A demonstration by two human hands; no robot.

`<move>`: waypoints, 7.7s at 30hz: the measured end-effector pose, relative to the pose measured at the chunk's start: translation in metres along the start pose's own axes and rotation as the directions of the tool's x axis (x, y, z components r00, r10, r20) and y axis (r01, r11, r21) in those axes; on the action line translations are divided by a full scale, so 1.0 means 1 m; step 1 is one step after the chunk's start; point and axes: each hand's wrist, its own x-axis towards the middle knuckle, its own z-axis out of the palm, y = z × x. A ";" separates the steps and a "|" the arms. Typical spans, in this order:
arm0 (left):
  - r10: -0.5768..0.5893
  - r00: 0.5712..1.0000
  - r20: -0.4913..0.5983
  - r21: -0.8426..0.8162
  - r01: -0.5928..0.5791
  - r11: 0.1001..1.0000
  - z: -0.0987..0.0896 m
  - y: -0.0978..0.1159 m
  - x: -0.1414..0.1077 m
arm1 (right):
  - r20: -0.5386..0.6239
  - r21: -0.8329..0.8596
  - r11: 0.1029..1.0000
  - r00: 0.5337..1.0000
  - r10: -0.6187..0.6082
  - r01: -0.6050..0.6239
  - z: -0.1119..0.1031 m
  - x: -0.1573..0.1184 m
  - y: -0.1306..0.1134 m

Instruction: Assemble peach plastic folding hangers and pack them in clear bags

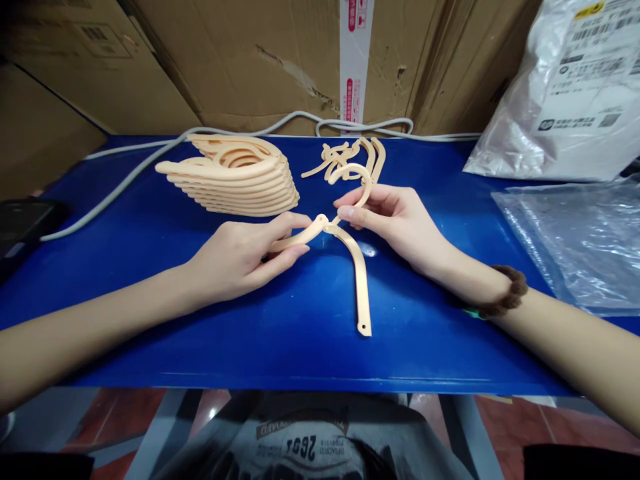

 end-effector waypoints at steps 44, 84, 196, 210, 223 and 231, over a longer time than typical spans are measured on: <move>0.385 0.912 -0.139 0.370 -0.313 0.875 0.004 0.000 0.001 | 0.179 0.113 0.993 0.983 -0.044 0.024 -0.004 0.000 -0.011; 0.328 0.943 -0.054 0.368 -0.286 0.885 0.007 -0.001 0.003 | 0.144 -0.026 0.997 0.987 -0.071 0.076 -0.007 -0.001 -0.009; -0.341 0.839 0.423 -0.775 0.530 0.345 -0.021 0.005 0.014 | 0.549 -0.700 0.334 0.775 -0.313 0.631 0.005 -0.022 -0.026; -0.289 0.815 0.502 -0.784 0.570 0.247 -0.023 0.004 0.017 | 0.494 -0.812 0.130 0.789 -0.365 0.569 0.005 -0.025 -0.030; -0.225 0.809 0.543 -0.751 0.587 0.301 -0.024 0.005 0.016 | 0.510 -0.802 0.139 0.787 -0.347 0.581 0.008 -0.027 -0.029; -0.220 0.820 0.528 -0.763 0.572 0.302 -0.026 0.007 0.017 | 0.517 -0.770 0.180 0.765 -0.385 0.611 0.009 -0.027 -0.029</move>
